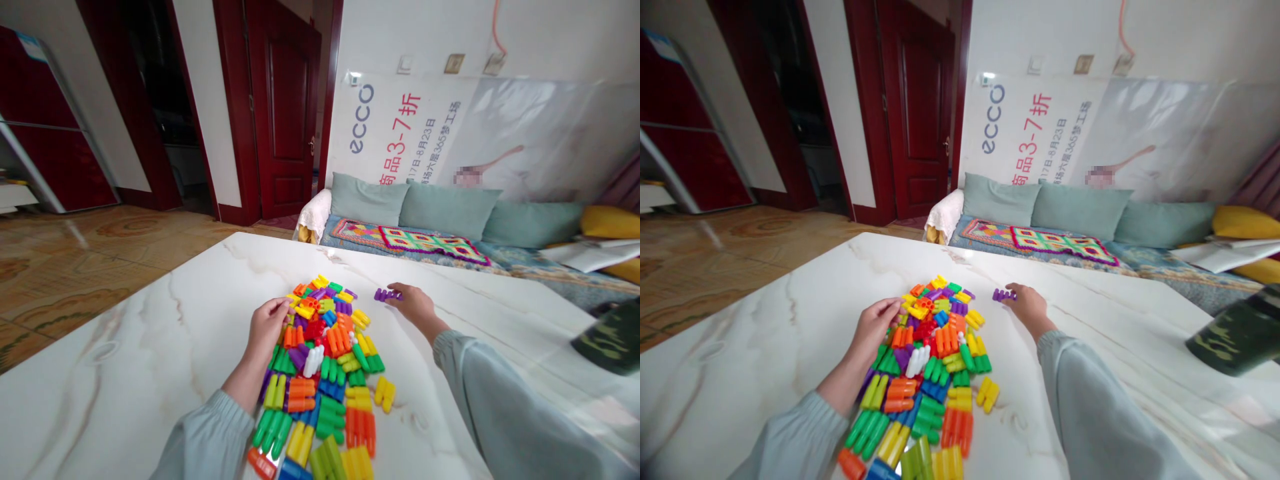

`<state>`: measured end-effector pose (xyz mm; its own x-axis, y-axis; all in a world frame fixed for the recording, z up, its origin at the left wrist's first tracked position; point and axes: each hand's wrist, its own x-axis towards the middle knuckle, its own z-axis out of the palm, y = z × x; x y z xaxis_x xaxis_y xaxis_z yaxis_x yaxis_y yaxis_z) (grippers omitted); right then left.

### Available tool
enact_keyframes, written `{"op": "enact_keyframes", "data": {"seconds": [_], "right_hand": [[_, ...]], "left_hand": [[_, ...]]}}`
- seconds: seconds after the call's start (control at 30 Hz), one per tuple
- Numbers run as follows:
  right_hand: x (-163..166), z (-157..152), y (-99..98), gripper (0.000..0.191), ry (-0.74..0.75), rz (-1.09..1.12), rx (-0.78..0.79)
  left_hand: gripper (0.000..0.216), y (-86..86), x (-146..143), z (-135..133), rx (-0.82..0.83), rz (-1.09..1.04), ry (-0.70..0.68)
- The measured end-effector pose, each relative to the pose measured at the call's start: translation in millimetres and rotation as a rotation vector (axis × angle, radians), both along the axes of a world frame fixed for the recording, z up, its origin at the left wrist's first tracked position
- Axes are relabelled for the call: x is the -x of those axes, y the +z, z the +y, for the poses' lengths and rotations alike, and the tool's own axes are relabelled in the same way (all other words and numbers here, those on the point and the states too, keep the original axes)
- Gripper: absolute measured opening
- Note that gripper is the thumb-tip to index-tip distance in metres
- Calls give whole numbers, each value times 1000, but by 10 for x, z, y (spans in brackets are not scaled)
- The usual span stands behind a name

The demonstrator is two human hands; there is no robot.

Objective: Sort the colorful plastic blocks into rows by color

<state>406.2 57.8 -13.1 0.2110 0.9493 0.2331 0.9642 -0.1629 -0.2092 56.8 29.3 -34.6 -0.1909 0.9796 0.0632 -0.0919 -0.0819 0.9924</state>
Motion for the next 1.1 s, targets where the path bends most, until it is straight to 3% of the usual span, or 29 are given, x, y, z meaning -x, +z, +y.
{"op": "enact_keyframes", "data": {"seconds": [0.17,0.6,0.87,1.1], "right_hand": [[71,6,7,25,13,-32,31],[206,-54,43,21,139,-18,86],[186,-197,-43,56,50,-4,34],[94,-257,-188,27,-5,39,-3]], "left_hand": [[41,5,-7,-4,17,4,-9],[41,-29,2,13,8,19,-24],[40,-32,7,27,4,39,-37],[39,-35,6,15,7,53,-36]]}}
